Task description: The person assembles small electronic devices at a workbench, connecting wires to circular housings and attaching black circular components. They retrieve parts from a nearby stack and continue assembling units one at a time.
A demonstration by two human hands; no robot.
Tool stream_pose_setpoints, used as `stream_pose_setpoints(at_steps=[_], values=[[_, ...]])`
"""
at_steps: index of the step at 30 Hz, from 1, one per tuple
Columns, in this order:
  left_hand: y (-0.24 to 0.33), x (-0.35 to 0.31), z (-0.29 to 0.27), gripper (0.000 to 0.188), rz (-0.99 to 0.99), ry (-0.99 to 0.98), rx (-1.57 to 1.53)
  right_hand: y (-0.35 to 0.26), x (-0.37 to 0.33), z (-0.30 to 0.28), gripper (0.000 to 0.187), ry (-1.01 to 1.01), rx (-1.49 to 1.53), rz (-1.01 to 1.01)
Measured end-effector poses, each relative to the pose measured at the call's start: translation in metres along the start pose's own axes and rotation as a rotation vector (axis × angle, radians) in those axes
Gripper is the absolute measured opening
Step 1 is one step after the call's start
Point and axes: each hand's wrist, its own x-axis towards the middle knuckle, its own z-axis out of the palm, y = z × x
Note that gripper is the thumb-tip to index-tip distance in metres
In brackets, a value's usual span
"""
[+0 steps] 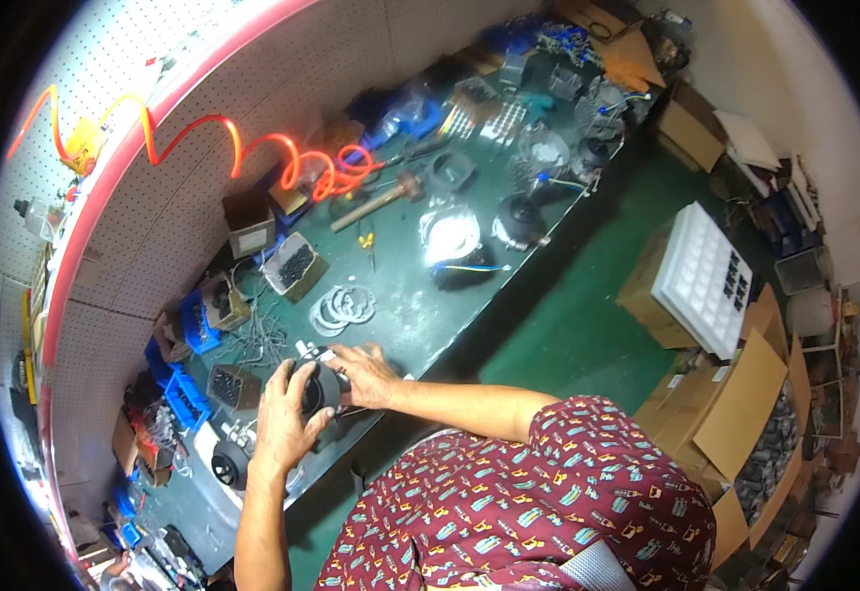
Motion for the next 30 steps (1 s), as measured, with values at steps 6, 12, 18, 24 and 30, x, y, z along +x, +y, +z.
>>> stream_pose_setpoints(at_steps=[6, 12, 18, 24, 30], values=[[0.008, 0.003, 0.009, 0.084, -0.003, 0.082, -0.033, 0.012, -0.011, -0.038, 0.091, -0.062, 0.022, -0.026], [0.024, 0.003, -0.003, 0.086, -0.064, 0.206, -0.009, 0.053, -0.044, -0.12, 0.035, 0.232, 0.252, -0.006], [0.073, 0.051, 0.019, 0.018, -0.227, 0.667, -0.335, 0.12, -0.069, -0.213, 0.023, 0.326, 0.447, 0.253], [0.135, 0.129, 0.064, 0.013, -0.211, 0.541, -0.533, 0.163, -0.07, -0.293, 0.025, 0.343, 0.387, 0.347], [0.172, 0.166, 0.083, 0.044, -0.239, 0.285, -0.703, 0.194, -0.068, -0.327, 0.024, 0.333, 0.426, 0.428]])
